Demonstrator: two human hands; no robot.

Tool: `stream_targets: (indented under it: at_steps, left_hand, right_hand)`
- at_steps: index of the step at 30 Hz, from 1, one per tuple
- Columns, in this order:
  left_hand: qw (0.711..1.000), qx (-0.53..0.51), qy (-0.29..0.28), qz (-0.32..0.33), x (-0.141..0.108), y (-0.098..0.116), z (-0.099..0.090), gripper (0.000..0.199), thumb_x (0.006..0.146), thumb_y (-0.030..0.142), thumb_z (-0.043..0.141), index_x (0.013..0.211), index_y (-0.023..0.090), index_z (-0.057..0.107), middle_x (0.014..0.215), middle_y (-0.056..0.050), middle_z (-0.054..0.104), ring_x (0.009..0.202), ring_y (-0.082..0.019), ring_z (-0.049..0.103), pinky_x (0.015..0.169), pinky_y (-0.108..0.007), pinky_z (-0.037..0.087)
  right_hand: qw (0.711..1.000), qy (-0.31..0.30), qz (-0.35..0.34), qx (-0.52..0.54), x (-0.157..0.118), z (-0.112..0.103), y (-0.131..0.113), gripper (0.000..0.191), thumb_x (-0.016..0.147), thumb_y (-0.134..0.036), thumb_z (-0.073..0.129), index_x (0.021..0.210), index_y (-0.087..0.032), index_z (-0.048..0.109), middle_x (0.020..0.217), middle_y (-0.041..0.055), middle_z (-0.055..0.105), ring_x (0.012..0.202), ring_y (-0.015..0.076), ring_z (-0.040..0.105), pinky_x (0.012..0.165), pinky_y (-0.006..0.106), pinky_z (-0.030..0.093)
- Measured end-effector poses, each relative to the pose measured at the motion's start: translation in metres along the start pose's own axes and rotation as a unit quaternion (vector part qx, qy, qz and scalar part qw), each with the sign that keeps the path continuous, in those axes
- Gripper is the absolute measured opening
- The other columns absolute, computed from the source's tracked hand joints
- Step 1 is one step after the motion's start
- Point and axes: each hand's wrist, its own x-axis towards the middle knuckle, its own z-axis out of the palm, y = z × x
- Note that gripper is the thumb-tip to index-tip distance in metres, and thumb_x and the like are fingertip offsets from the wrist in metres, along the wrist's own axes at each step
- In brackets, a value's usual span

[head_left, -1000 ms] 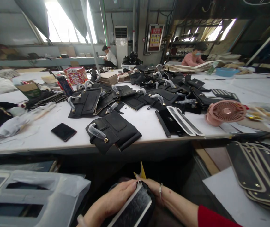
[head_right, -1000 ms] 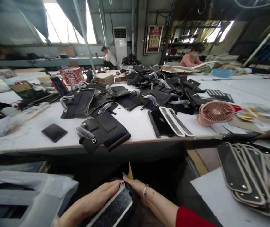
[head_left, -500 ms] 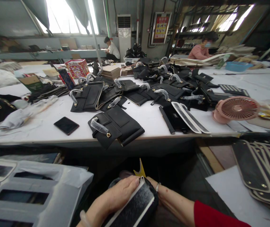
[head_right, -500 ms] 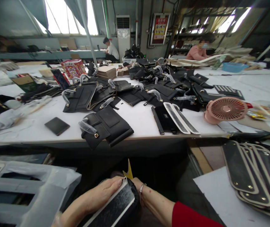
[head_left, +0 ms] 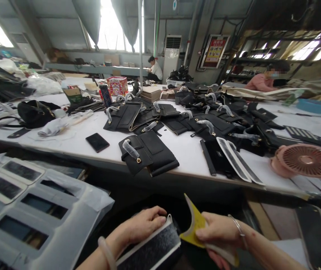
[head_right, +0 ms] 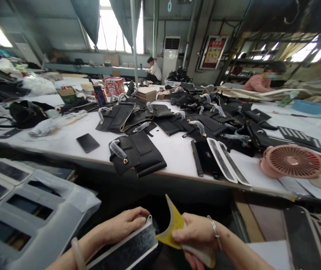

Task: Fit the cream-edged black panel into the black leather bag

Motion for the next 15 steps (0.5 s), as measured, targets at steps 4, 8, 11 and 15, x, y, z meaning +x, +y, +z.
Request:
stream_targets:
  at_steps: [4,8,11,15]
  left_hand:
    - [0.999,-0.022,0.029,-0.028,0.000,-0.003,0.005,0.064,0.091,0.050,0.048,0.144,0.016,0.042,0.088,-0.003,0.064,0.079,-0.018,0.056,0.071,-0.029,0.043]
    - [0.998,-0.036,0.041,-0.035,0.000,-0.004,0.008,0.082,0.091,0.044,0.047,0.156,0.014,0.009,0.066,0.006,0.045,0.061,-0.013,0.039,0.055,-0.025,0.030]
    - [0.997,-0.048,0.047,-0.034,0.000,-0.006,0.009,0.088,0.091,0.042,0.048,0.156,0.015,-0.005,0.064,0.008,0.043,0.058,-0.013,0.036,0.053,-0.025,0.027]
    - [0.995,-0.069,0.064,-0.032,0.002,-0.013,0.011,0.093,0.092,0.042,0.050,0.154,0.017,-0.014,0.062,0.009,0.040,0.056,-0.012,0.034,0.052,-0.024,0.024]
  right_hand:
    - [0.958,0.123,-0.031,-0.259,0.020,0.000,-0.028,0.045,0.080,-0.062,0.055,0.072,-0.019,0.059,0.064,0.0025,0.062,0.054,0.0162,0.057,0.051,0.025,0.038]
    - [0.866,0.287,-0.084,-0.400,0.042,-0.002,-0.047,0.034,0.091,-0.046,0.052,0.072,-0.019,0.060,0.071,0.0071,0.067,0.068,0.0218,0.060,0.060,0.030,0.030]
    - [0.806,0.327,-0.110,-0.480,0.046,-0.001,-0.060,0.040,0.098,-0.045,0.043,0.076,-0.018,0.064,0.076,0.0120,0.072,0.071,0.0264,0.066,0.061,0.032,0.029]
    - [0.760,0.311,-0.146,-0.552,0.053,0.002,-0.073,0.046,0.101,-0.046,0.039,0.077,-0.017,0.066,0.079,0.0122,0.074,0.072,0.0263,0.070,0.059,0.031,0.029]
